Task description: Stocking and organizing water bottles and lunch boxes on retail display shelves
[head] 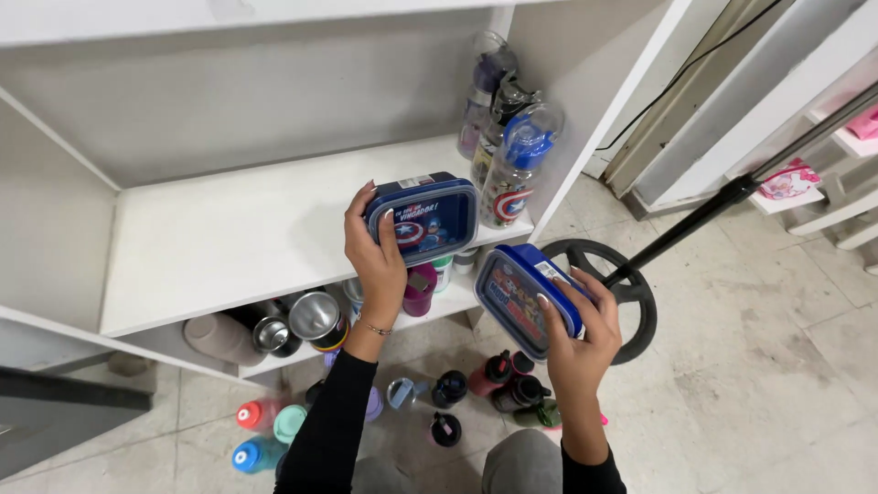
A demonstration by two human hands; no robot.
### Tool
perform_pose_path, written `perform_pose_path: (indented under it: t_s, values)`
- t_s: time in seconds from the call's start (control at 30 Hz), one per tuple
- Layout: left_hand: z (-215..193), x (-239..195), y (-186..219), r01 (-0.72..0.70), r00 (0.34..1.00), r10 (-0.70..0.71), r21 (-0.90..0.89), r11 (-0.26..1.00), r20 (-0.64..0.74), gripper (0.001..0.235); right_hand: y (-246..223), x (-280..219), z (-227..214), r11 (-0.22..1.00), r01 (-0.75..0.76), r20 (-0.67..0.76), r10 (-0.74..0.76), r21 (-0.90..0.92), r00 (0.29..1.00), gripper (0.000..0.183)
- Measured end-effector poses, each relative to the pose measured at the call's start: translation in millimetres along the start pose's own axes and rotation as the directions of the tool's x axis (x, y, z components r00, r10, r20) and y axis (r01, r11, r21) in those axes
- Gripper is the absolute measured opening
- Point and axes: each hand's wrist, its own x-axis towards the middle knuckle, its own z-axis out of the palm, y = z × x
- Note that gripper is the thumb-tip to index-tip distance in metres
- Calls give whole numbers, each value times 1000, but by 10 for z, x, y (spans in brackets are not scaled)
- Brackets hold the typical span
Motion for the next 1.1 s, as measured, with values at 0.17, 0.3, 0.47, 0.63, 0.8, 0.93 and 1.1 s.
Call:
perform_pose_path:
  t_s: [0.17, 0.3, 0.47, 0.63, 0.8, 0.93, 1.1]
  values:
    - [121, -96, -324, -24, 998, 25, -12, 1000, 50, 36, 367, -258, 190, 1000, -27, -17, 26, -6, 999, 23]
    - [136, -61, -479, -93, 993, 92, 8, 996, 68, 38, 631, -317, 291, 989, -12, -49, 19, 148, 999, 22]
    - [48, -66, -528, -41, 984, 36, 23, 999, 175, 55, 753, -367, 350, 983, -53, -24, 58, 178, 998, 22]
    - [-16, 16, -475, 12, 962, -9, -10, 1000, 273, 58, 851, -350, 392, 970, -51, -12, 56, 238, 998, 21]
    - [-3, 48, -524, 85, 937, -69, -34, 996, 341, 56, 940, -279, 432, 934, -67, 22, 63, 352, 998, 20]
    - [-47, -22, -423, 63, 946, -54, -19, 998, 320, 56, 884, -219, 428, 915, -70, 41, 58, 398, 997, 19]
    - [-127, -206, 166, -89, 995, 82, 113, 990, 61, 54, 720, -104, 419, 896, -93, 98, 56, 433, 994, 21]
